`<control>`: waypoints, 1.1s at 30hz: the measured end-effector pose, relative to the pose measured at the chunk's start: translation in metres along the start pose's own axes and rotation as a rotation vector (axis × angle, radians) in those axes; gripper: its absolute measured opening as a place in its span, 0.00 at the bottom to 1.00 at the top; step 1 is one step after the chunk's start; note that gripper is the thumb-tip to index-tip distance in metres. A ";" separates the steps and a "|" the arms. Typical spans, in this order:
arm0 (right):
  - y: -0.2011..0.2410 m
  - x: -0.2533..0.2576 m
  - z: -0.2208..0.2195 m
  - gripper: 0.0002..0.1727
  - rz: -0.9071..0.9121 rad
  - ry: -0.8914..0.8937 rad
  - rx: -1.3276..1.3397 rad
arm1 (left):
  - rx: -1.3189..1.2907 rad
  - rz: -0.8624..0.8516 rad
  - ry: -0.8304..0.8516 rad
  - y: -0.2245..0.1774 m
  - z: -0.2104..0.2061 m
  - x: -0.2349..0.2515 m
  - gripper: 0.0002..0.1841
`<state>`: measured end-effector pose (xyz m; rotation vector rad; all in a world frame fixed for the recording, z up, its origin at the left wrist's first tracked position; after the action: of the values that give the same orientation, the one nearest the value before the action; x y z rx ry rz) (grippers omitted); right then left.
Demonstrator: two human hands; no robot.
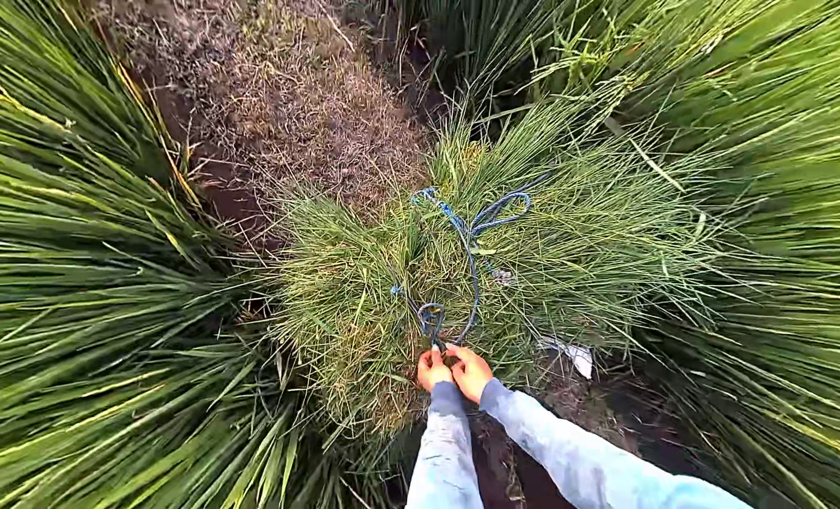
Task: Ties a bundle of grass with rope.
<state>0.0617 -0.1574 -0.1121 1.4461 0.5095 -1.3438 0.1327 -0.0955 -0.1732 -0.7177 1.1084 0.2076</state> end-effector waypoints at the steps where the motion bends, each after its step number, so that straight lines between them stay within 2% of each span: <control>1: -0.002 -0.006 0.013 0.30 0.035 -0.053 0.037 | 0.009 -0.009 -0.049 0.001 -0.003 0.001 0.17; 3: -0.001 -0.012 0.047 0.26 0.080 -0.186 0.063 | -0.037 -0.024 -0.102 0.003 -0.007 0.000 0.17; 6: 0.018 -0.001 0.100 0.24 0.155 -0.323 -0.063 | -0.201 0.023 -0.099 0.006 -0.012 0.001 0.19; 9: 0.041 0.031 0.131 0.23 0.181 -0.312 -0.236 | -0.278 0.056 -0.116 0.010 -0.017 0.003 0.20; 12: 0.055 0.052 0.140 0.28 0.020 -0.258 -0.288 | -0.188 0.030 -0.155 0.003 -0.012 0.002 0.20; 14: 0.052 0.045 0.138 0.35 -0.106 -0.262 -0.281 | -0.052 0.007 -0.150 -0.008 -0.005 -0.005 0.21; 16: 0.035 0.027 0.127 0.38 -0.164 -0.278 -0.206 | 0.061 -0.027 -0.101 -0.010 0.002 -0.006 0.23; 19: -0.017 -0.006 0.087 0.37 -0.216 -0.295 0.112 | 0.019 -0.059 -0.052 -0.011 0.005 -0.005 0.22; 22: -0.076 -0.025 0.044 0.33 -0.320 -0.170 0.489 | -0.181 -0.067 -0.112 -0.015 -0.008 -0.007 0.21; 24: -0.096 -0.030 0.038 0.30 -0.277 -0.161 0.651 | -0.036 -0.048 -0.119 -0.022 -0.008 -0.010 0.23; 25: -0.098 -0.033 0.043 0.30 -0.219 -0.197 0.683 | 0.127 -0.024 -0.062 -0.026 -0.002 -0.011 0.24; 28: -0.092 -0.042 0.080 0.31 -0.118 -0.302 0.627 | 0.687 0.032 0.276 -0.045 0.045 -0.012 0.25; 29: -0.091 -0.046 0.097 0.29 -0.108 -0.325 0.572 | 0.773 0.009 0.361 -0.054 0.066 -0.013 0.24; 31: -0.095 -0.055 0.125 0.27 -0.096 -0.343 0.449 | 0.710 -0.072 0.464 -0.069 0.111 -0.017 0.18; 33: -0.101 -0.061 0.149 0.24 -0.072 -0.352 0.303 | 0.457 -0.115 0.436 -0.083 0.156 -0.019 0.19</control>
<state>-0.1080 -0.2309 -0.0702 1.3948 0.1316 -1.7465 0.2805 -0.0577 -0.0826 -0.4188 1.4589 -0.3102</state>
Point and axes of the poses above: each hand's wrist, its own x-axis towards the middle knuckle, its own z-axis out of the back of the hand, y = z × x, the point moved 4 cm from there along x, towards the middle knuckle, and after that the axes turned 7 degrees about y, right-handed, at the moved point
